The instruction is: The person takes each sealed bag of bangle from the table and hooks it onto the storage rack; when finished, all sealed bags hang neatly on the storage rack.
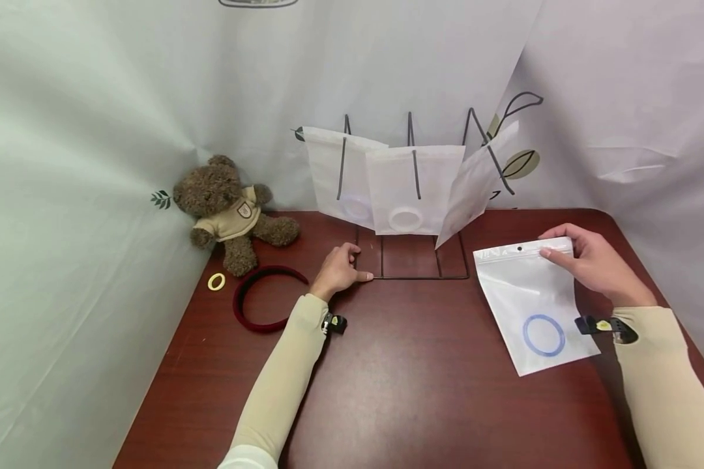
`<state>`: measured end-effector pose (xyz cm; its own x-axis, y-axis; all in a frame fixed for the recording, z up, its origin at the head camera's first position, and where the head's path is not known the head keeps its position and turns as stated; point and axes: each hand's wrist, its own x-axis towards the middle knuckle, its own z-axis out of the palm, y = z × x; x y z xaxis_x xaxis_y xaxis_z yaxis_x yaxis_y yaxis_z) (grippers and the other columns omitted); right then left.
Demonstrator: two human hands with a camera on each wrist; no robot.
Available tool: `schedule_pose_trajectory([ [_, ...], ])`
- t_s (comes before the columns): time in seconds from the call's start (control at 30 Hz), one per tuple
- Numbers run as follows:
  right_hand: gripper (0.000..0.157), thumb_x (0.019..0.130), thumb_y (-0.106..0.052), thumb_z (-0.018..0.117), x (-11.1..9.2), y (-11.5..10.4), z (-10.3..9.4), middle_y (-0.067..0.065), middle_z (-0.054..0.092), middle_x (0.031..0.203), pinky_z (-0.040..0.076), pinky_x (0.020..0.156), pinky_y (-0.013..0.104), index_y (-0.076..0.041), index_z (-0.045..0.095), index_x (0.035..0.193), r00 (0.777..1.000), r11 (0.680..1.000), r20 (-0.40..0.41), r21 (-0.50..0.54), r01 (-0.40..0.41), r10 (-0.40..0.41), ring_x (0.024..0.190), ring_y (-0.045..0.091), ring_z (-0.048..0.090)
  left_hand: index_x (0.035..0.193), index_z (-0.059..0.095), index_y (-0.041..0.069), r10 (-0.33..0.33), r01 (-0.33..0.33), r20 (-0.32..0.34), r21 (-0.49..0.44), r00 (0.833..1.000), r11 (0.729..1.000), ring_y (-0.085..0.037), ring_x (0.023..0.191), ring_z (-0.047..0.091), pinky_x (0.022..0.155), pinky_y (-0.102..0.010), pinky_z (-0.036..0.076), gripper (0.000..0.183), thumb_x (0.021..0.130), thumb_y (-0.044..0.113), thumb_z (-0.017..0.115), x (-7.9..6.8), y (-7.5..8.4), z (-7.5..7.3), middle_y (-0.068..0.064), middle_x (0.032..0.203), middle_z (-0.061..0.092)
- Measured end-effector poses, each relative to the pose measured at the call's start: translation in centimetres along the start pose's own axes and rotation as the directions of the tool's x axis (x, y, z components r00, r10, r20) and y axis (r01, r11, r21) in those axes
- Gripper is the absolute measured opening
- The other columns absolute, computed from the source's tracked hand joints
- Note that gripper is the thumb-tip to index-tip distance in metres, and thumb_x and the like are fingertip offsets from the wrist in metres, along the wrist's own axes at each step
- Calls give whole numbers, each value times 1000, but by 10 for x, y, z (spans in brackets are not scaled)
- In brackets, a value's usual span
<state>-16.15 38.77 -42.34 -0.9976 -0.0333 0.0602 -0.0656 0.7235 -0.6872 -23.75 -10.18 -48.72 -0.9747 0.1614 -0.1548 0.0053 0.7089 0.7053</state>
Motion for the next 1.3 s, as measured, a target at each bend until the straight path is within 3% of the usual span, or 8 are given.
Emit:
schedule_pose_trajectory([
  [0.2,28,99,-20,77,-6,-20,-1,-9,70,86,44,55,29,-13,69,125,997,997,-30,38,66,-65,66,18,58,139,61,11,5,-5,4,3,1000,1000,-28,103,52,94,-41,44,70,80,29,95,1,2,-2,-9,115,56],
  [0.47,24,93,-5,81,-15,-52,-5,-12,69,83,42,54,26,-11,71,115,978,978,-89,75,194,-187,63,13,56,139,61,11,6,-6,1,5,1000,1000,-27,102,51,93,-41,44,70,80,29,95,2,3,-3,-9,114,55],
  [0.73,30,85,11,81,-24,-82,-1,-11,66,82,36,52,28,-7,71,108,938,931,-130,138,338,-322,56,8,49,139,62,11,2,-2,4,-17,1000,1000,-27,102,52,93,-41,44,70,80,27,96,0,1,-3,-9,114,56],
  [0.97,33,81,16,81,-23,-105,4,-12,66,86,37,53,24,-7,72,103,881,881,-184,110,460,-437,57,4,48,138,62,11,2,-2,-1,-19,1000,1000,-27,102,52,92,-41,44,69,80,28,95,-1,0,-2,-9,113,56],
  [1.3,27,84,13,80,-12,-134,17,-13,69,88,41,52,22,-4,73,104,856,859,-257,140,493,-450,56,3,53,138,62,11,-1,1,-1,-19,1000,1000,-28,103,53,93,-41,45,70,79,27,96,-2,1,-1,-9,114,57],
])
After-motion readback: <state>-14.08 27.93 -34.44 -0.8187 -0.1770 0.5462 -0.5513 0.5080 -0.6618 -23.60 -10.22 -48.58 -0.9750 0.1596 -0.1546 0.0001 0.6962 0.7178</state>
